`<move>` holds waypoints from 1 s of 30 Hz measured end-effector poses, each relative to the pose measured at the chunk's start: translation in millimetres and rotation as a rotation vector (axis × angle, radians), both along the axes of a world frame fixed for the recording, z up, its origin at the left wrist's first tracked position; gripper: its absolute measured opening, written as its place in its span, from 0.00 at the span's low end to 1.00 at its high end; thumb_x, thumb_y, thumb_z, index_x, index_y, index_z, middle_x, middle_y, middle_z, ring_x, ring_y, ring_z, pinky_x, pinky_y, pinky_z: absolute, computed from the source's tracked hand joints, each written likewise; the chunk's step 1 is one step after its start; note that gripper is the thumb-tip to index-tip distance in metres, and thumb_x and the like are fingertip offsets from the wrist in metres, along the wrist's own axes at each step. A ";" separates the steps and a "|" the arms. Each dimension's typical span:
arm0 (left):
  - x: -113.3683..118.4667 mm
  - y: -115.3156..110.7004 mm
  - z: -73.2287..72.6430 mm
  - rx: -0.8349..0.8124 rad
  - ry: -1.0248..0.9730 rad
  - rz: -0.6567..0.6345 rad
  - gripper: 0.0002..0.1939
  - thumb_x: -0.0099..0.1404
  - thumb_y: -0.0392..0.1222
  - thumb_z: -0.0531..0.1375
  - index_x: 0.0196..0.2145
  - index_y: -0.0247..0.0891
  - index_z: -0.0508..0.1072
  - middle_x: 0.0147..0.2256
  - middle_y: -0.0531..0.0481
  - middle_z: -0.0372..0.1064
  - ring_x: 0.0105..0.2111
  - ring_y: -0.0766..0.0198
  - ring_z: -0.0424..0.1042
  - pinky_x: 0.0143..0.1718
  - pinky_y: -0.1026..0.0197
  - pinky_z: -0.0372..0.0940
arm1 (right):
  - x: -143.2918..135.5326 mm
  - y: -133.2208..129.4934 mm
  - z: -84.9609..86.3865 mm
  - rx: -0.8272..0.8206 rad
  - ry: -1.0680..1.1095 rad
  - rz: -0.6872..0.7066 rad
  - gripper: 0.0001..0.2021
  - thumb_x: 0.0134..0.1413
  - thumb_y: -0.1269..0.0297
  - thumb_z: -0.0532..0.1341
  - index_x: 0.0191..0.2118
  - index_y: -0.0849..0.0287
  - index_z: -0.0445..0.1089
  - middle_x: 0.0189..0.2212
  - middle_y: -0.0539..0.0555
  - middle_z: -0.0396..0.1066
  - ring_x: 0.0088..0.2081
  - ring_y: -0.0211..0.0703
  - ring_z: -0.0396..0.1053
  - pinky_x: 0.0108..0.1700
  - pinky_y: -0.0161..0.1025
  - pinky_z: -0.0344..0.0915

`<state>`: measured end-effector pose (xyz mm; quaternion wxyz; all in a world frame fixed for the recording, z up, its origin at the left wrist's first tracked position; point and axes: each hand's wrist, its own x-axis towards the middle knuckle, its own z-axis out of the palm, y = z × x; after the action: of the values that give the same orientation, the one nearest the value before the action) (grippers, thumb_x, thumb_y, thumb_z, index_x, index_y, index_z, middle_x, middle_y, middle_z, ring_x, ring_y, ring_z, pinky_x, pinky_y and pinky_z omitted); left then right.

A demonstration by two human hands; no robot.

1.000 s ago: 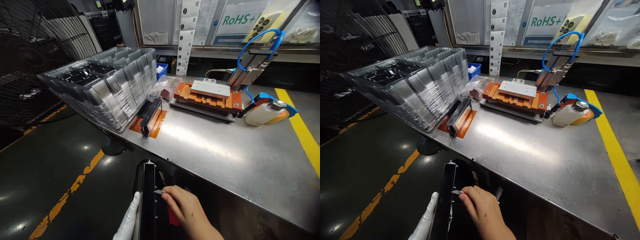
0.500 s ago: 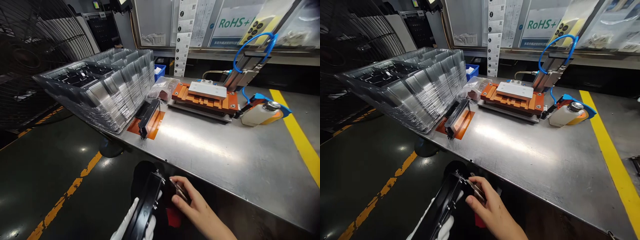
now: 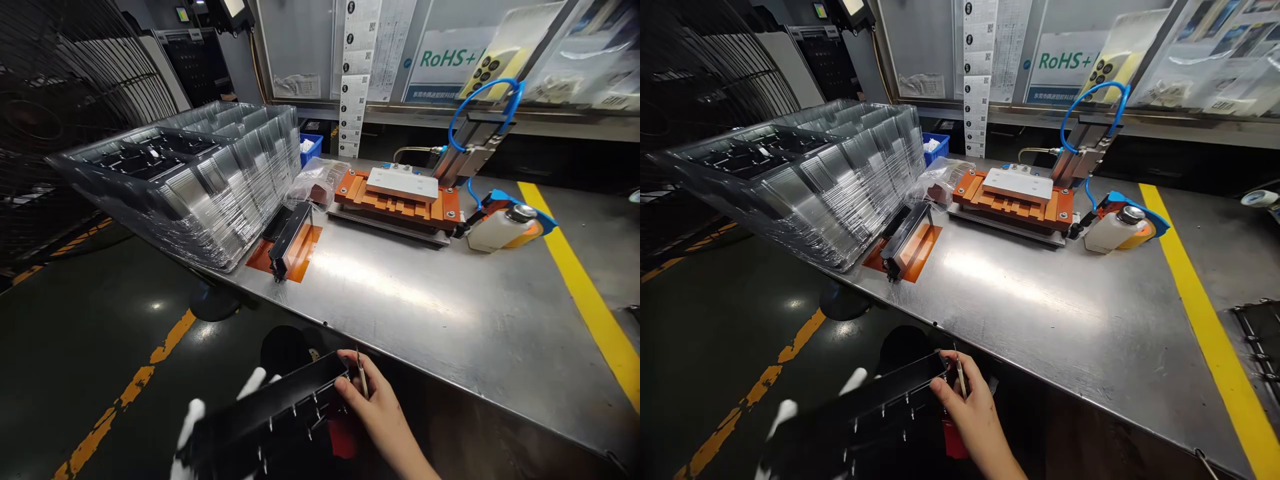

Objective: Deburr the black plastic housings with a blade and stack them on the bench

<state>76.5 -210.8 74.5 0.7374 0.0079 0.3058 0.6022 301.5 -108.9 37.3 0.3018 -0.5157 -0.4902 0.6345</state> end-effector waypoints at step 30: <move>6.6 30.0 -24.5 -0.130 0.529 0.685 0.44 0.59 0.73 0.56 0.67 0.49 0.61 0.54 0.55 0.76 0.65 0.58 0.58 0.56 0.70 0.64 | -18.8 -46.4 8.9 0.851 -0.352 0.270 0.18 0.72 0.57 0.52 0.61 0.45 0.68 0.26 0.50 0.69 0.26 0.39 0.71 0.27 0.32 0.68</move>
<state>83.1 -180.8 50.0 0.3901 0.0134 0.5067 0.7687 282.6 -155.3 46.1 0.3134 -0.3778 -0.8128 0.3139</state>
